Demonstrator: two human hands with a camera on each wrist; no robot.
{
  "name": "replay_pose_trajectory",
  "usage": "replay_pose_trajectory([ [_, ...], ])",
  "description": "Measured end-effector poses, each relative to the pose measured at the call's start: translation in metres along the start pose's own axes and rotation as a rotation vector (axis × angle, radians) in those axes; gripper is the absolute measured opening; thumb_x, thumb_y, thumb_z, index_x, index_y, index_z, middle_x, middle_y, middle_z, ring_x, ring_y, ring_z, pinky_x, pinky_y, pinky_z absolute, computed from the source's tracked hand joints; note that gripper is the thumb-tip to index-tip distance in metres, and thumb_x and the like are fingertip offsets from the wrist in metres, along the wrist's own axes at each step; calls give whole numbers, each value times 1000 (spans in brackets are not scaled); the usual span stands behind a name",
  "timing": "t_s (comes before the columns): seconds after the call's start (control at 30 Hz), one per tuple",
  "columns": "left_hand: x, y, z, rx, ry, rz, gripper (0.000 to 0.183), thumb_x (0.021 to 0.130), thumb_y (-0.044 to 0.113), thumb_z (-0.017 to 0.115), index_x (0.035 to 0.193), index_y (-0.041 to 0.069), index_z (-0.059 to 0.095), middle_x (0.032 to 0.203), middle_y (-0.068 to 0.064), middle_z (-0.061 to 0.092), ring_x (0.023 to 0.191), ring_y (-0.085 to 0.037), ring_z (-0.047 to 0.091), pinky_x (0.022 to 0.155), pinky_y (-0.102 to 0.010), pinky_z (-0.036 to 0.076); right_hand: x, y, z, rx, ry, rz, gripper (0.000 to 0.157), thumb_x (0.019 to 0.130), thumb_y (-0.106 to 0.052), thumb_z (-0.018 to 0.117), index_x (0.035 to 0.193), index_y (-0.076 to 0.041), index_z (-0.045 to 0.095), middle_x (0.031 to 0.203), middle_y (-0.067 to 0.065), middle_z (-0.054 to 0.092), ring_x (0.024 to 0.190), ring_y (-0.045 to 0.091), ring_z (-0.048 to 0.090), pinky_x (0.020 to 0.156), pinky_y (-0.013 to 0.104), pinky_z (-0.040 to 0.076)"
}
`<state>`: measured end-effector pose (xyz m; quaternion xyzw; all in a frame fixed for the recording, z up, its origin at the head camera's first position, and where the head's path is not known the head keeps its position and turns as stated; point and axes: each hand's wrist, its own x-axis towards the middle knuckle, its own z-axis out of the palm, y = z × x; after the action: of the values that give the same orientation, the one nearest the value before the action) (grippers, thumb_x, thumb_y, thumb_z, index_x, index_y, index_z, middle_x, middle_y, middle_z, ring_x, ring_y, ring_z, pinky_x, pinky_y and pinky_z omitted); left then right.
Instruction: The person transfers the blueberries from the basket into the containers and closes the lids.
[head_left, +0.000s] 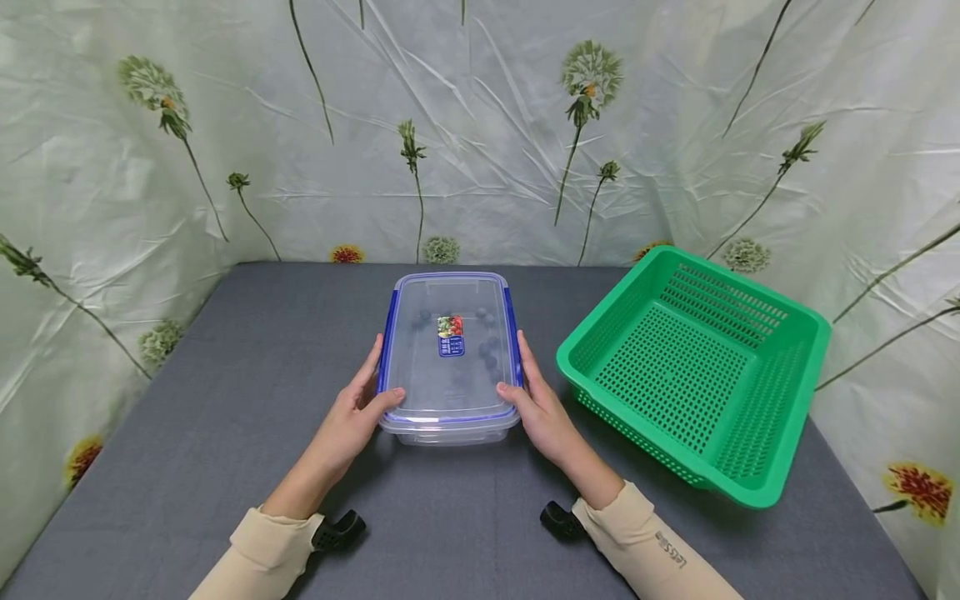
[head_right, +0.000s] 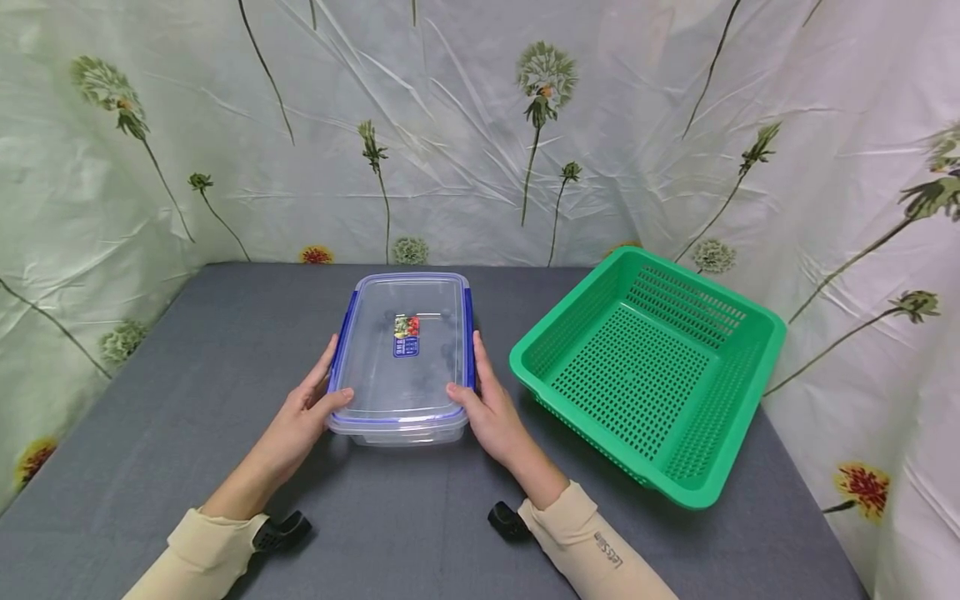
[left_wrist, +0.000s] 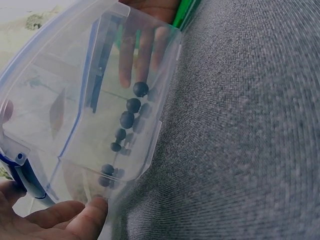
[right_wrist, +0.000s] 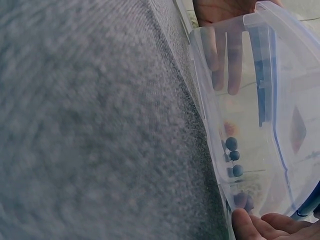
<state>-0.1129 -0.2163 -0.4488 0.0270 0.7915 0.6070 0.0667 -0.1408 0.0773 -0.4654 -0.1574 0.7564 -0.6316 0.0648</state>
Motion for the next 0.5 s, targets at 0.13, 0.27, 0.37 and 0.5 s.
replay_pose_trajectory([
  [0.13,3,0,-1,-1,-8,-1,82,111,35,61,169,50,6,181,-11,14,162,-46,28,127,-69,25,1,-1,0,-10,-8,7,85,109,-21,53,174,-27,-1,183,5,6,167,33,19,134,59,17],
  [0.27,10,-1,-1,-13,-14,3,82,111,35,60,169,51,5,181,-11,14,162,-46,27,128,-68,24,6,-1,-2,-33,-17,23,84,111,-26,50,174,-26,-5,183,5,2,168,34,15,134,61,15],
  [0.37,14,-2,-2,-15,-13,-1,81,111,34,60,170,50,5,181,-12,16,162,-45,29,129,-68,23,10,-2,-2,-56,-20,39,83,111,-28,49,174,-24,-7,183,5,0,169,34,12,134,62,13],
  [0.5,16,-2,-3,0,-14,-17,84,111,31,61,171,45,3,180,-14,18,161,-44,32,130,-66,25,10,-7,-2,-162,-5,47,83,112,-30,50,174,-20,-5,183,8,2,169,33,10,135,62,13],
])
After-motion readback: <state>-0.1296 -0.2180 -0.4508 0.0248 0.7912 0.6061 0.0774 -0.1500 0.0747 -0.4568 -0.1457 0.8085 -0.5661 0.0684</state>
